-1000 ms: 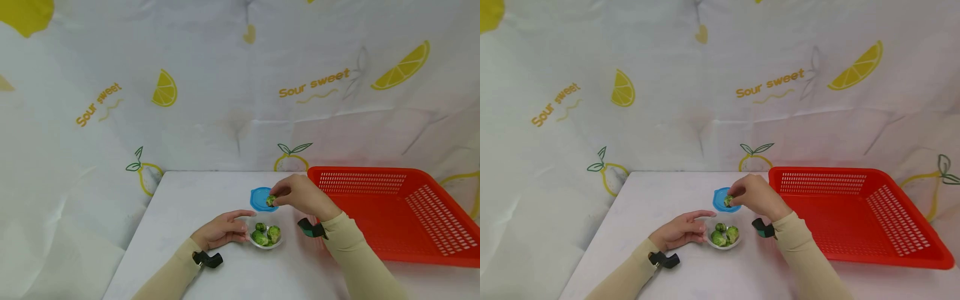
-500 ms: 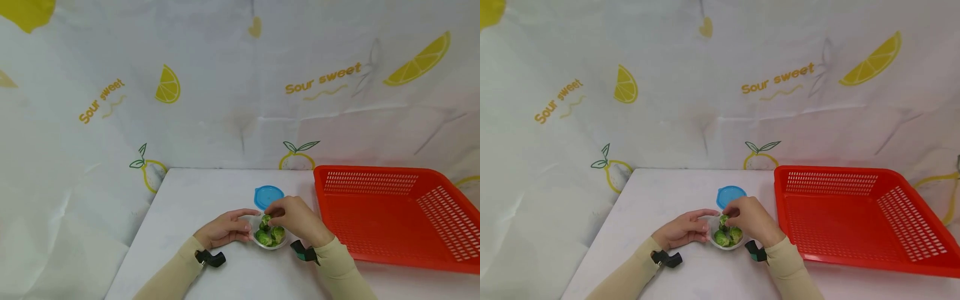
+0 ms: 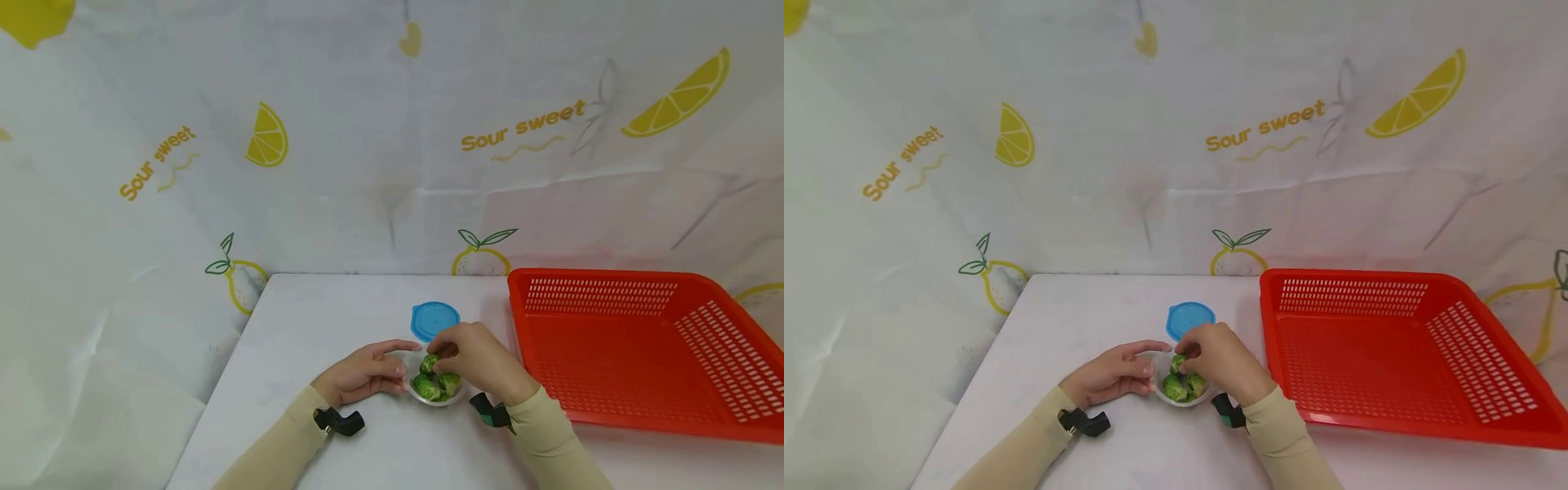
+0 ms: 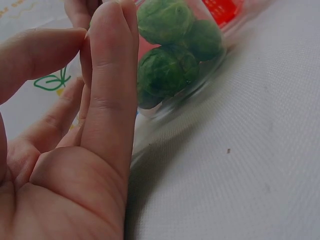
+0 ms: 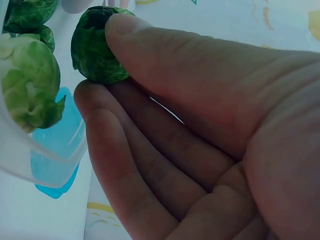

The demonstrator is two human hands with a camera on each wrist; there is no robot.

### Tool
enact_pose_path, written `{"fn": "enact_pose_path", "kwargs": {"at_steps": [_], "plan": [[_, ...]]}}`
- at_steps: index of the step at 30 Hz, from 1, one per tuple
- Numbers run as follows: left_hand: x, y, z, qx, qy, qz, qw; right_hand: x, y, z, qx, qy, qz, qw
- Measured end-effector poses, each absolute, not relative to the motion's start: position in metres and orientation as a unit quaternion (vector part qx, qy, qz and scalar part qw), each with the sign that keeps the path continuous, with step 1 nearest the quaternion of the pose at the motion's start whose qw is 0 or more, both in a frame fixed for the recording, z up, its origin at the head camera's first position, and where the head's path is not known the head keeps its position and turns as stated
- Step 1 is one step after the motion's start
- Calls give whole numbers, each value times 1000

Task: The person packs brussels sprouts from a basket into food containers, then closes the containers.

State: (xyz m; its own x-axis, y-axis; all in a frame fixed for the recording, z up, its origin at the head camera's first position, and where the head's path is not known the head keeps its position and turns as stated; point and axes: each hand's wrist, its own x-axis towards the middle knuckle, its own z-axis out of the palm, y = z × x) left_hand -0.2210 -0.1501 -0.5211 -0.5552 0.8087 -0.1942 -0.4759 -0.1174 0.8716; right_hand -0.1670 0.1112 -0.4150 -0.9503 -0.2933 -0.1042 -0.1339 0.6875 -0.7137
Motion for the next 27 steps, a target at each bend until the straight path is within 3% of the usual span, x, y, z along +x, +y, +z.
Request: {"fn": "enact_pose_path", "kwargs": {"at_steps": [19, 23, 27], "plan": [[-221, -149, -521, 167, 498, 730, 438, -166, 112, -413, -113, 918, -362, 111], [-220, -150, -520, 166, 502, 728, 436, -169, 112, -416, -102, 923, -362, 79], [-220, -150, -521, 166, 504, 727, 436, -175, 107, -427, -69, 920, -385, 11]]}}
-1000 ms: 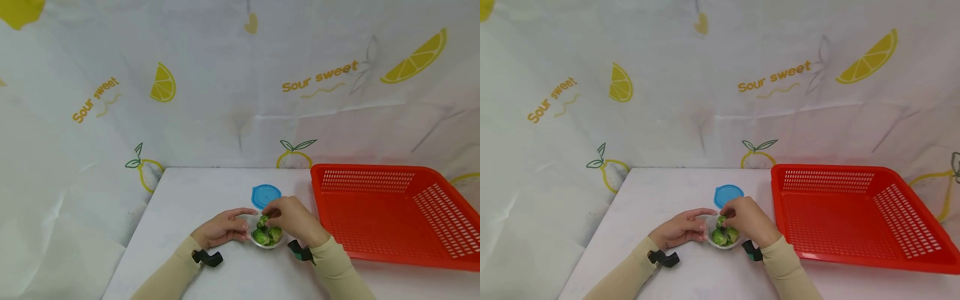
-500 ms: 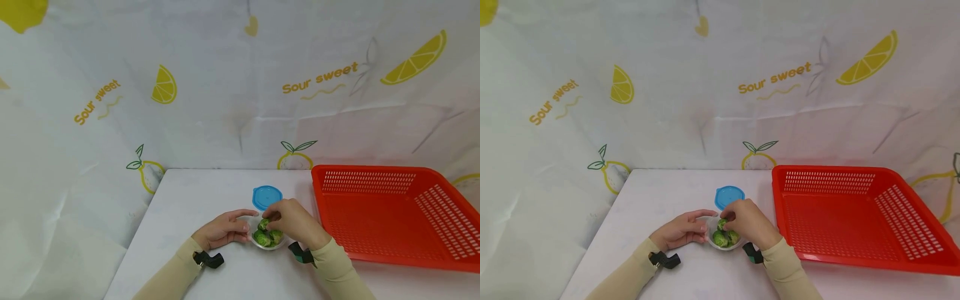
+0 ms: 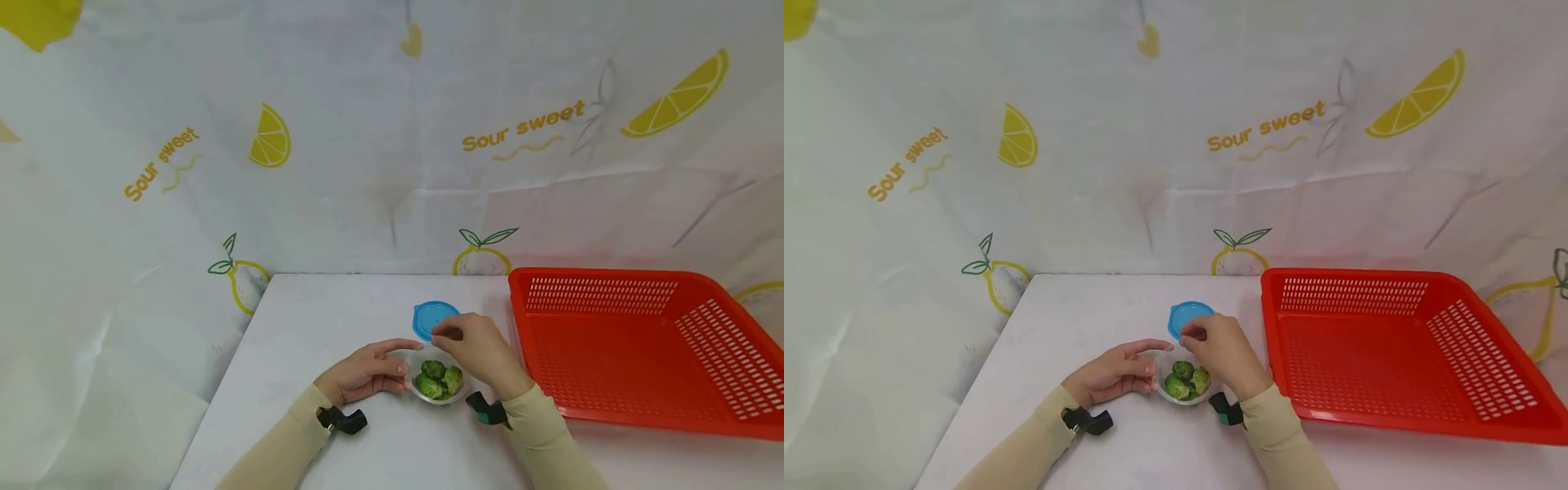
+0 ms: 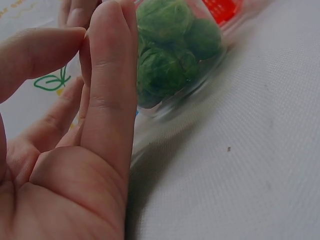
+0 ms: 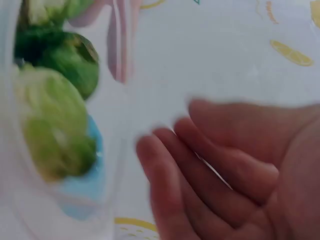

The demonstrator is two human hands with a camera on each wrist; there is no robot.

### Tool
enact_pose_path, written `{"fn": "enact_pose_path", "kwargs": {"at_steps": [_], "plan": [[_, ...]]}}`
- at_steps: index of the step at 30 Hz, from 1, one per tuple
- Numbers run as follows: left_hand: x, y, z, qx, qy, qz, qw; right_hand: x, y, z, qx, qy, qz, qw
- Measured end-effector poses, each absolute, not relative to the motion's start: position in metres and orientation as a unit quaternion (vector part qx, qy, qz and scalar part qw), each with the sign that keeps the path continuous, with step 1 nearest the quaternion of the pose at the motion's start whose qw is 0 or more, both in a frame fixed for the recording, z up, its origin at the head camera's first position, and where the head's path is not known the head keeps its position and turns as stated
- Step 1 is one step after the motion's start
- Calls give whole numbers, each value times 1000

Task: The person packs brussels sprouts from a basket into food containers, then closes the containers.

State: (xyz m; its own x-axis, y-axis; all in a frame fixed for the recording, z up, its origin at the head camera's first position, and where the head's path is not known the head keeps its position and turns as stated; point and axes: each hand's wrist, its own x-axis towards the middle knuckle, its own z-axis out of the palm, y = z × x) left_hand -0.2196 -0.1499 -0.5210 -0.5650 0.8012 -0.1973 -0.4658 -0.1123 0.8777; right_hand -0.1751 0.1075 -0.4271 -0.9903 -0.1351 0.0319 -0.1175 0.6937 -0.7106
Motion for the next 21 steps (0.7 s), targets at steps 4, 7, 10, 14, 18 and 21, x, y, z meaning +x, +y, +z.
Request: {"fn": "enact_pose_path", "kwargs": {"at_steps": [4, 7, 10, 14, 18, 21], "plan": [[-220, -151, -518, 169, 518, 720, 431, -182, 100, -440, -25, 909, -414, -52], [-224, -154, -515, 163, 549, 704, 420, -186, 100, -450, 13, 900, -429, -70], [-232, -159, -510, 141, 608, 680, 385, -189, 104, -461, 41, 896, -437, -65], [-249, -160, -501, 102, 697, 640, 307, -195, 112, -475, 73, 895, -437, -45], [-267, -144, -493, 66, 736, 619, 267, -203, 122, -486, 99, 890, -444, -24], [-276, -127, -486, 41, 741, 614, 268, -207, 128, -492, 101, 885, -454, -11]]}}
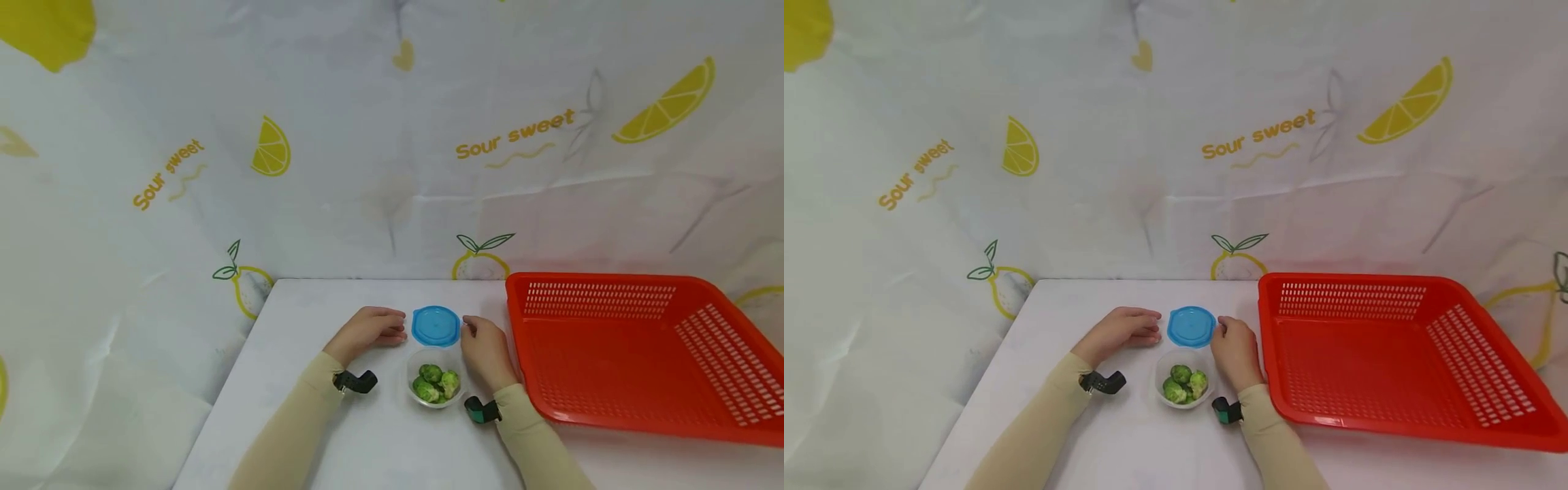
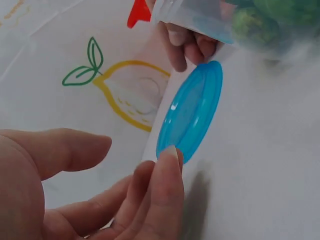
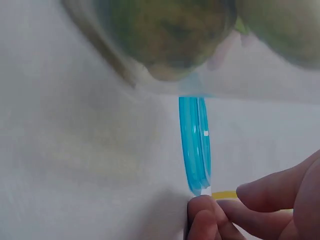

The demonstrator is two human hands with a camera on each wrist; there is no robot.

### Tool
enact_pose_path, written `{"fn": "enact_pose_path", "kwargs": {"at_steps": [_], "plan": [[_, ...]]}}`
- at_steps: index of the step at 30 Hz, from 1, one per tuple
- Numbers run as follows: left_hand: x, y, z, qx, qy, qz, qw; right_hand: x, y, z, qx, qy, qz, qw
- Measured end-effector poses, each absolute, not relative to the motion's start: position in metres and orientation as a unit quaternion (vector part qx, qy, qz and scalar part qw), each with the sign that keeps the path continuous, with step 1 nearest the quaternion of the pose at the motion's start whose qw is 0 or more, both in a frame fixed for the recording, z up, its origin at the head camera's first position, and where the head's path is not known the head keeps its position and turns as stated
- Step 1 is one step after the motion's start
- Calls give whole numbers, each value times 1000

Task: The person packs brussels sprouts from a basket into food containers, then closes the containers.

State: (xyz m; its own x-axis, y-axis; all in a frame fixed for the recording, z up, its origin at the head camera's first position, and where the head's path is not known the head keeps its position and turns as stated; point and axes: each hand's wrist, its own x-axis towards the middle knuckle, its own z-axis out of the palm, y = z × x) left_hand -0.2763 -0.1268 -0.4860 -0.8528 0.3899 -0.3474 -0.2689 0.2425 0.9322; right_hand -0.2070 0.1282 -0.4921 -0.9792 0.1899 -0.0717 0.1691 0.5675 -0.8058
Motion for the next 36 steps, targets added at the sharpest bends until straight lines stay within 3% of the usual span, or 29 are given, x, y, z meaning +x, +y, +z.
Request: {"fn": "enact_pose_path", "kwargs": {"at_steps": [12, 27, 36], "plan": [[-282, -98, -476, -13, 747, 605, 276, -216, 130, -495, -63, -898, 435, -5], [-278, -102, -471, -71, 689, 668, 272, -214, 121, -493, -85, -882, 459, 58], [-266, -106, -452, -10, 720, 660, 215, -206, 113, -484, -101, -855, 494, 118]]}}
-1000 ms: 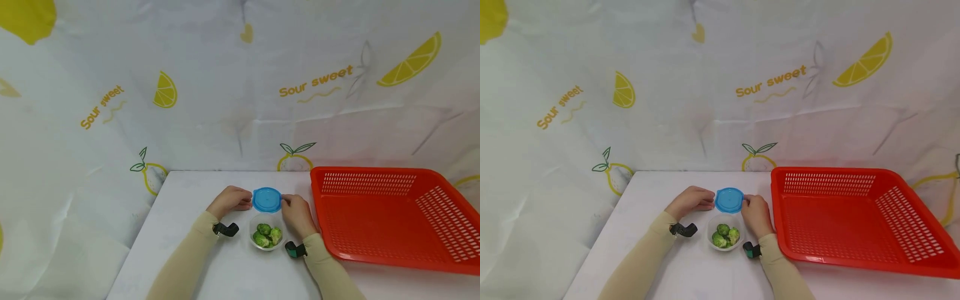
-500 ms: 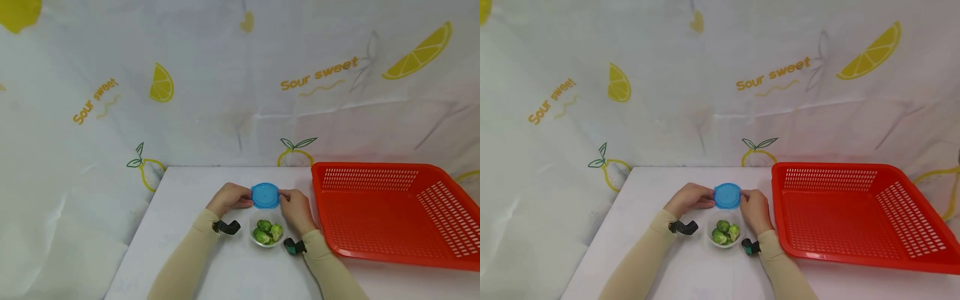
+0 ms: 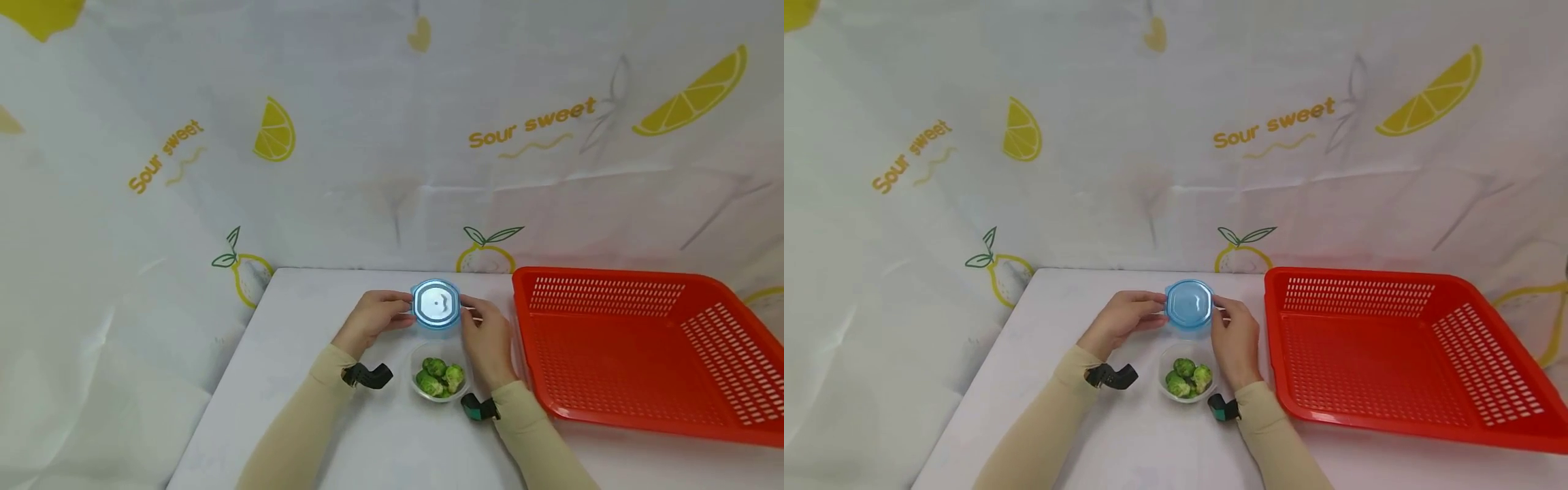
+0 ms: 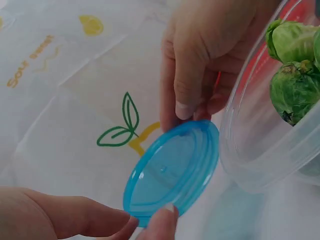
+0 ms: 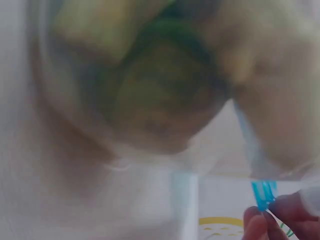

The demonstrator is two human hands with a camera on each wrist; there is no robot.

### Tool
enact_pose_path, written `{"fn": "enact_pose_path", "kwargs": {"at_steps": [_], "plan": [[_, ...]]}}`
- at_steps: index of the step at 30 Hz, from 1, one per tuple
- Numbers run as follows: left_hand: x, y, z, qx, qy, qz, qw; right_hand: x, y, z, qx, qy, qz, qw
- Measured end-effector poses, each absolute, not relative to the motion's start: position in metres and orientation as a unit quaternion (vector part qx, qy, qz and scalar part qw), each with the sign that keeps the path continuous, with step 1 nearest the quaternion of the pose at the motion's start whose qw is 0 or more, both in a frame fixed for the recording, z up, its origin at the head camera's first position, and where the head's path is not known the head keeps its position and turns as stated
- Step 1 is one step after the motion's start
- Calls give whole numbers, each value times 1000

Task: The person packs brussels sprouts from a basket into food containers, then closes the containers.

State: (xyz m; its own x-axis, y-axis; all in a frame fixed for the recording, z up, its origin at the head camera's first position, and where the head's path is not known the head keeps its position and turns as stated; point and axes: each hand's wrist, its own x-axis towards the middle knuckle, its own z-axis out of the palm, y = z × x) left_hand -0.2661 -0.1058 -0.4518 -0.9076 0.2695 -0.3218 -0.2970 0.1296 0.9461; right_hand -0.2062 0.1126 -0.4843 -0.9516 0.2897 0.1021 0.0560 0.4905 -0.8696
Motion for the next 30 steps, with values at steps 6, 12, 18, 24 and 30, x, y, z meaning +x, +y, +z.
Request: {"fn": "enact_pose_path", "kwargs": {"at_steps": [6, 12, 18, 24, 30], "plan": [[-257, -104, -439, 3, 718, 676, 167, -189, 109, -465, -105, -846, 498, 159], [-240, -110, -427, 27, 719, 679, 144, -169, 107, -446, -80, -837, 509, 184], [-221, -120, -428, 58, 715, 683, 137, -151, 109, -440, -51, -832, 524, 174], [-204, -132, -435, 93, 718, 676, 138, -137, 116, -446, -13, -848, 508, 149], [-191, -138, -446, 116, 726, 660, 155, -126, 121, -463, 8, -861, 490, 137]]}}
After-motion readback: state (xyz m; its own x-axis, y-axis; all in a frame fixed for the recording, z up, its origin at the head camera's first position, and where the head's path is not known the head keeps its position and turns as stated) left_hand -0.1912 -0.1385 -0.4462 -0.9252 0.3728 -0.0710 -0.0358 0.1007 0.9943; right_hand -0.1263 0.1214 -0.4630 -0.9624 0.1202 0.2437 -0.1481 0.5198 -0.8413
